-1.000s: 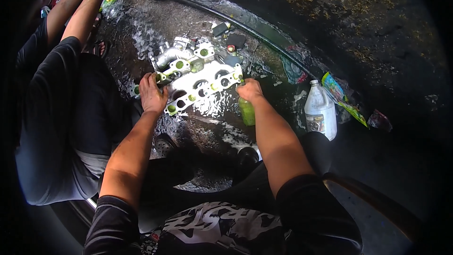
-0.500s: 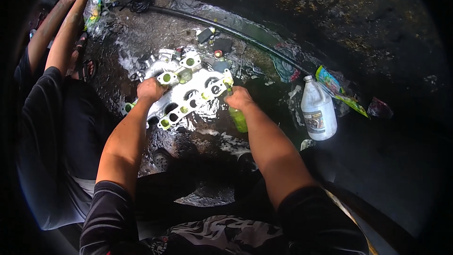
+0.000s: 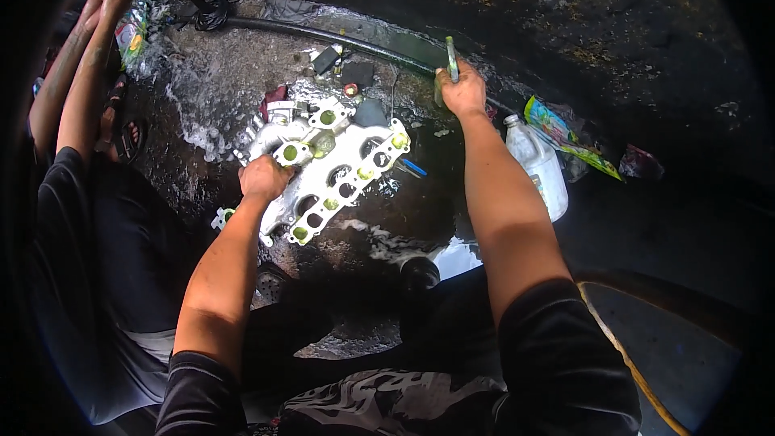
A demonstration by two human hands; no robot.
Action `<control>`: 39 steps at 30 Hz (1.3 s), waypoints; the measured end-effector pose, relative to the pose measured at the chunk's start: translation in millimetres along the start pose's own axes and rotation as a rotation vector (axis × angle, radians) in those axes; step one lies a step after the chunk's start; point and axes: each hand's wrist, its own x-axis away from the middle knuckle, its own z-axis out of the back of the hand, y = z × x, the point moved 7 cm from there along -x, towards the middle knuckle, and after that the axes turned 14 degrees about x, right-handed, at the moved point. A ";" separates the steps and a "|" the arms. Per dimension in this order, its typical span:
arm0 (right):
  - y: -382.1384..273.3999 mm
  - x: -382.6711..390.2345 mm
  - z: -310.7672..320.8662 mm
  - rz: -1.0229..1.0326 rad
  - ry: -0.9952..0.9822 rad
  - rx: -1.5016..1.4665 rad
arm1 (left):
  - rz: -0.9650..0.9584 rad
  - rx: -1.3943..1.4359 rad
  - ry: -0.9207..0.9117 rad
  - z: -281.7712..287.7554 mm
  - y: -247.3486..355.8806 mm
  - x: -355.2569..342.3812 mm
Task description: Cleaning an automotive intake manifold with water and degreaser.
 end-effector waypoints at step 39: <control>-23.5 91.2 -73.4 -0.199 -0.385 0.292 | 0.009 -0.027 0.079 4.1 7.1 4.5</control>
